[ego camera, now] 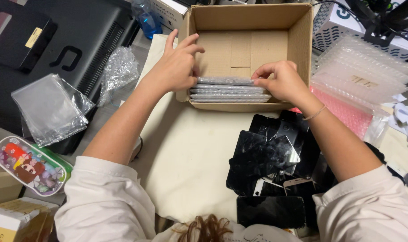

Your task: The person places a bubble wrap sleeve onto a stack of mobile phone screens and places them into a cardboard box on a workbench.

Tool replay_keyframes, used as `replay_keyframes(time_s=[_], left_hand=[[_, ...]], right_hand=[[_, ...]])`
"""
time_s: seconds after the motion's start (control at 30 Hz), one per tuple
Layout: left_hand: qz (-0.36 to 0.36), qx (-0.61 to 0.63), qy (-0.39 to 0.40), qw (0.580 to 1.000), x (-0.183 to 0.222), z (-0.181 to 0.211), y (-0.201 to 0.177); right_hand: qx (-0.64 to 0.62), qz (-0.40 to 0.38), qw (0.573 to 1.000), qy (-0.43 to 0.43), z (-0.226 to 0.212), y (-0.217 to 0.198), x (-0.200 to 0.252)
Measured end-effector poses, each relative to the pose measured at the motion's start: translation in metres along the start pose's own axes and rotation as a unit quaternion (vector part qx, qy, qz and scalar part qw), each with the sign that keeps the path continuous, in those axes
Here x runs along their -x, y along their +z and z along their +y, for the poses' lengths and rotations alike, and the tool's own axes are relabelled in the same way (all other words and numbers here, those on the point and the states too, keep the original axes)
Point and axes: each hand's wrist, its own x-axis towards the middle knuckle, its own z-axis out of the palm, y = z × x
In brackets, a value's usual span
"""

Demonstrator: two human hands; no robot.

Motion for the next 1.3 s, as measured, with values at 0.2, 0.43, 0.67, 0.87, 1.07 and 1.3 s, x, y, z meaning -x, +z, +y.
replay_keyframes(time_s=[0.2,0.43,0.67,0.87,1.07,1.3], left_hand=[[-0.029,0.092,-0.076,0.992,0.004,0.007,-0.007],[0.086,0.154,-0.003,0.984,0.011,0.122,0.012],[0.104,0.356,0.154,0.916,-0.021,0.256,0.047],[0.079,0.296,0.086,0.948,-0.098,0.294,0.079],[0.155,0.151,-0.018,0.976,-0.163,0.311,0.103],[0.203,-0.021,-0.146,0.968,-0.204,0.304,0.154]], right_hand=[[0.004,0.052,0.995,-0.090,0.017,-0.003,0.016],[0.000,0.156,0.973,-0.170,-0.001,-0.006,0.142],[0.082,0.253,0.951,-0.160,0.070,-0.003,0.227],[0.142,0.325,0.934,-0.026,0.171,-0.035,0.232],[0.205,0.376,0.901,0.065,0.207,-0.061,0.206],[0.197,0.421,0.883,0.067,0.225,-0.065,0.190]])
